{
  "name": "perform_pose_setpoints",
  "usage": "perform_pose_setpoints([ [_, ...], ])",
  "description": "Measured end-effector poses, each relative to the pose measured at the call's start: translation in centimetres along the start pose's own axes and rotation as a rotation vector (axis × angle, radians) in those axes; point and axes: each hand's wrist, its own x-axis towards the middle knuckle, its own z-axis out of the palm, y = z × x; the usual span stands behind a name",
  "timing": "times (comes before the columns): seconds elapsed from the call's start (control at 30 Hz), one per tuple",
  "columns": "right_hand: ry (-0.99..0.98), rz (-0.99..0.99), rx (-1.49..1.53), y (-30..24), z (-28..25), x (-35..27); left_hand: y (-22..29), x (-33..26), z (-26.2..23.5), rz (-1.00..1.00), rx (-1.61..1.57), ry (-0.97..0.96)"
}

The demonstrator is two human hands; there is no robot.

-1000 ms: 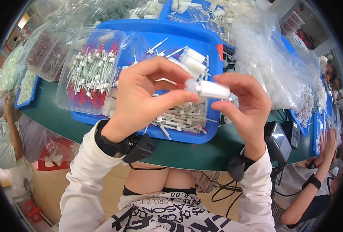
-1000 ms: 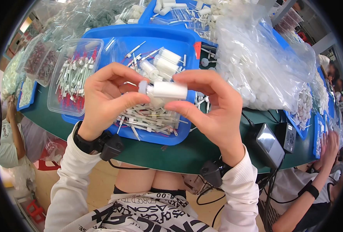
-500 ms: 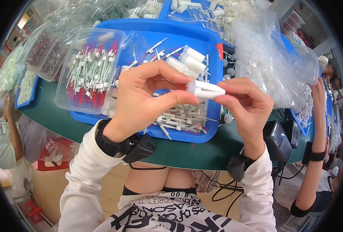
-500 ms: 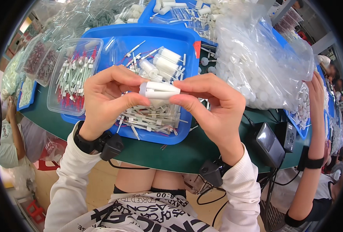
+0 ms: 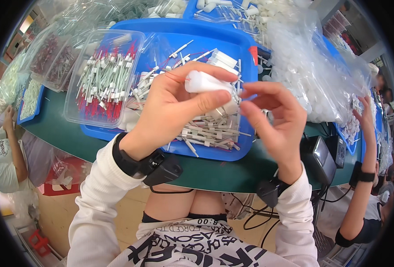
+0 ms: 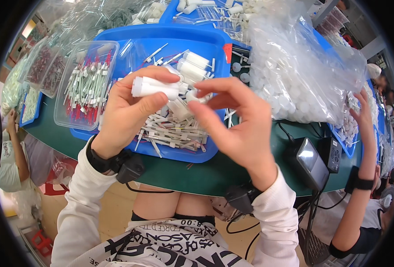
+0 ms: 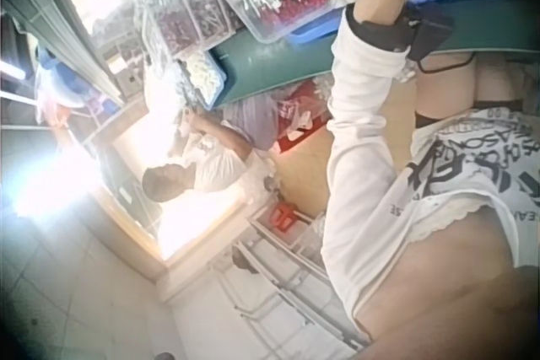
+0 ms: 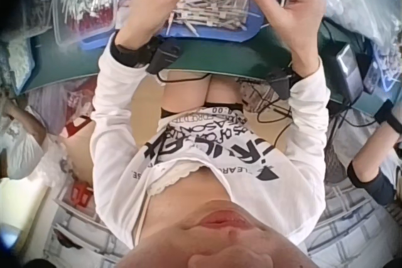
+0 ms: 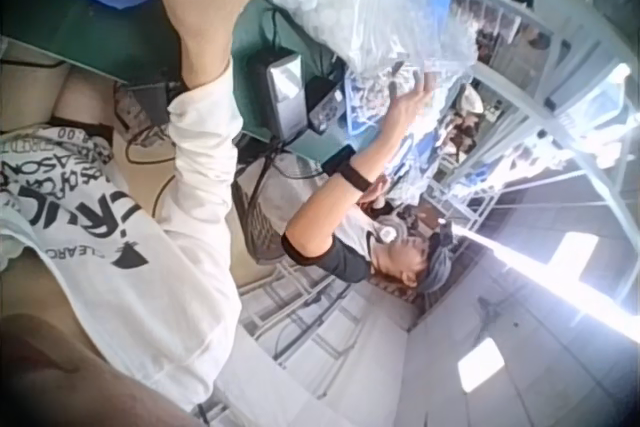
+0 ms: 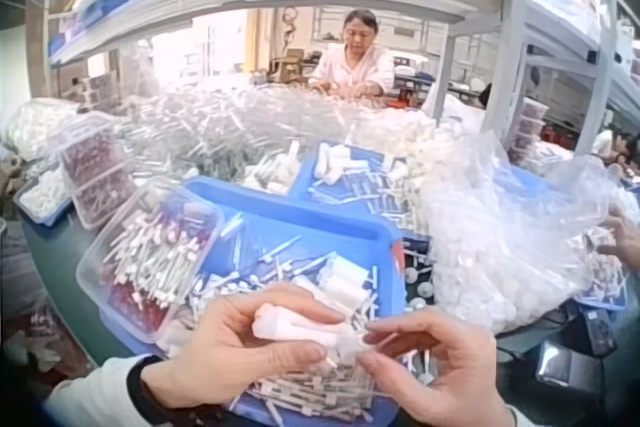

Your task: The person sits at a workstation and repeatedly picks up small white cylindrical plastic components and thin white sticks with red tips from a blue tray. They insert the sticks into the cylinders one by one, assembling them into finished units. The person handles the items with both hands, performing the insertion action continuously throughout the clip.

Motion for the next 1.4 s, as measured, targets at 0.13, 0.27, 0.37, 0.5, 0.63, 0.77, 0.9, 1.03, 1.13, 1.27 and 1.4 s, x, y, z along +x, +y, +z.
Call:
perform_pose_setpoints([
  [0.13, -0.327, 0.063, -0.612, -0.1, -1.8, -0.1, 0.7, -0.1, -0.2, -0.153, -0.022, -0.027],
  [0.27, -0.292, -0.152, -0.791, 0.0, -0.2, -0.7, 0.2, 0.1, -0.7, -0.151, -0.143, -0.04],
  [0.37, -0.282, -0.019, -0.701, -0.1, -0.7, -0.5, 0.2, 0.1, -0.8, -0.132, -0.082, 0.003],
  [0.5, -0.276, 0.001, -0.588, 0.0, -1.3, -0.1, 0.7, 0.0, -0.1, -0.163, -0.022, 0.002],
  [0.63, -0.253, 0.07, -0.601, 0.1, -1.1, -0.3, 0.5, -0.1, 0.0, -0.167, 0.012, 0.015],
  [0.77, -0.152, 0.182, -0.477, -0.7, -2.7, 0.1, 0.2, -0.1, -0.9, -0.151, -0.054, -0.03],
  [0.9, -0.039, 0.003, -0.054, -0.7, -2.8, 0.0, -0.1, 0.0, -0.1, -0.113, -0.125, 0.072],
  [1.03, -0.057, -0.158, -0.064, -0.2, -1.4, -0.1, 0.0, -0.2, 0.1, -0.14, -0.163, 0.076],
  [1.13, -0.049, -0.235, -0.138, -0.1, -0.9, -0.1, 0.2, -0.3, 0.0, -0.181, -0.188, 0.041],
  [1.27, -0.045, -0.344, -0.309, -0.4, -0.5, 0.1, 0.1, -0.3, 0.3, -0.201, -0.191, 0.088],
  [1.4, -0.03, -0.409, -0.389, -0.4, -0.1, 0.0, 0.3, -0.2, 0.5, -0.223, -0.15, 0.138],
])
